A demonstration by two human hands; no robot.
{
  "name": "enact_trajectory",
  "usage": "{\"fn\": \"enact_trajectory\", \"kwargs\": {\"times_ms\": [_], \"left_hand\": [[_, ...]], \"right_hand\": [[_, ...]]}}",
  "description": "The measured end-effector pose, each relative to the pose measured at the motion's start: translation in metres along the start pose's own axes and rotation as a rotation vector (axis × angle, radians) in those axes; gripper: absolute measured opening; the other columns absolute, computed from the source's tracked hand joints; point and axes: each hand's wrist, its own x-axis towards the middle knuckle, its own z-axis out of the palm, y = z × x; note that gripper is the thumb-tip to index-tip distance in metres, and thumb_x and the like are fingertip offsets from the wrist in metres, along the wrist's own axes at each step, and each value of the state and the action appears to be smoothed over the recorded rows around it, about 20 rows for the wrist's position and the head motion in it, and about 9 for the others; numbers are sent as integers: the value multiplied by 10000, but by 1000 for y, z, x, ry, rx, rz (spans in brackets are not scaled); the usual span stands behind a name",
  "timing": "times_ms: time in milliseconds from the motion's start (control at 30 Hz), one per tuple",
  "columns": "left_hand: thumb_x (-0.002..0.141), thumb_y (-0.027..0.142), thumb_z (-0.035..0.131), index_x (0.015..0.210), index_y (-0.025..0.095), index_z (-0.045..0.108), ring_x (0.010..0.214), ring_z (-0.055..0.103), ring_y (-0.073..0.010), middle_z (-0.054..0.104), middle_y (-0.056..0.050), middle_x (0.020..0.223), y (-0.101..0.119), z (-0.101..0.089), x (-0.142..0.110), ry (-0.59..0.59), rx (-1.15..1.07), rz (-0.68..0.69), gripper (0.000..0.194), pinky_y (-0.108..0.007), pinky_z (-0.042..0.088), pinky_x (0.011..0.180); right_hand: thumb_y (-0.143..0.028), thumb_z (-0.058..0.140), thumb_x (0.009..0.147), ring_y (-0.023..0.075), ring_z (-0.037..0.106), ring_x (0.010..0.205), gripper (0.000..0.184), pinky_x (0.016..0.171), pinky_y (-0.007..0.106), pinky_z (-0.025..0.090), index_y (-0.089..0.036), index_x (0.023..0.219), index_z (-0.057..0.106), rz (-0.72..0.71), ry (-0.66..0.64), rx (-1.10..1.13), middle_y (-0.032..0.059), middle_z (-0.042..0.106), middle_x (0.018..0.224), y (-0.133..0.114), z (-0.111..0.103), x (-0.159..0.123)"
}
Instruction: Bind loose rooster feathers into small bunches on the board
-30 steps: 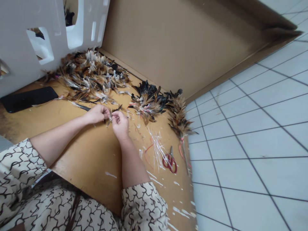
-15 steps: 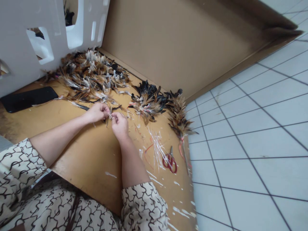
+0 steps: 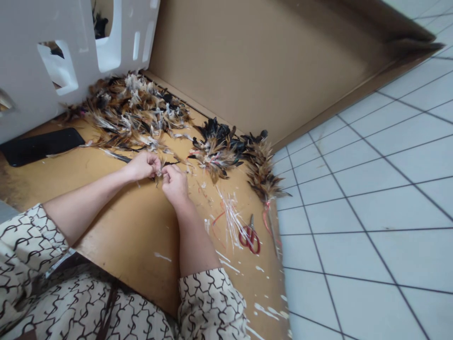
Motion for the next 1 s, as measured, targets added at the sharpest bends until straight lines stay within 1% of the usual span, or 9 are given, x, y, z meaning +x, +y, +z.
{"fn": "enact_trajectory", "kwargs": {"times_ms": [133,267,333,467,533,600,767,867,1000], "left_hand": [[567,-11,465,502,137,538,409,414,-49,455,72,397,-1,1,1,13,1,-5,178,-169,332,461],[593,-25,472,507,140,528,411,437,-58,464,65,396,-1,2,1,18,-58,-35,194,-177,356,477],[609,-31,483,517,142,516,413,448,-59,487,60,411,0,2,1,17,-125,-42,199,-180,368,484],[669,-4,510,546,148,490,420,455,-60,509,49,432,3,2,1,38,-253,-23,197,-186,375,487],[684,3,514,551,148,484,419,448,-57,494,56,426,3,2,1,61,-280,-3,198,-183,373,488],[677,-8,510,548,144,485,422,446,-54,489,60,427,3,2,2,76,-296,21,200,-180,369,490],[630,6,552,539,134,520,437,444,-58,504,57,441,-1,3,3,58,-287,94,161,-184,348,487],[604,-1,570,537,131,534,425,427,-51,498,66,438,-1,2,2,53,-267,110,152,-177,325,471],[626,-20,554,527,139,511,400,415,-52,481,67,412,2,1,1,53,-285,34,192,-178,327,453]], "right_hand": [[-102,436,663,168,524,660,162,659,285,441,-223,640,541,-14,-17,-12,18,559,682,-3,-1,0],[-106,440,660,162,523,652,154,653,287,445,-219,633,540,11,8,34,15,562,680,-2,0,0],[-126,449,668,146,505,606,134,609,276,440,-216,642,544,69,19,104,7,561,669,-1,2,0],[-218,496,691,112,459,521,59,532,249,409,-207,662,546,238,10,323,-15,552,611,-4,3,1],[-290,527,699,103,451,512,100,529,243,399,-202,658,549,299,7,430,-23,540,578,-7,3,2],[-374,556,696,92,428,492,185,510,235,375,-197,642,553,355,0,515,-31,518,547,-9,2,2],[-530,596,652,72,399,461,346,472,224,332,-194,592,540,478,14,657,-33,508,520,-11,2,2],[-505,631,618,69,396,452,328,461,223,315,-195,585,530,506,14,703,-37,506,505,-11,3,2],[-387,661,579,66,391,451,245,467,221,310,-199,584,504,492,21,691,-51,508,499,-10,4,3]]}}
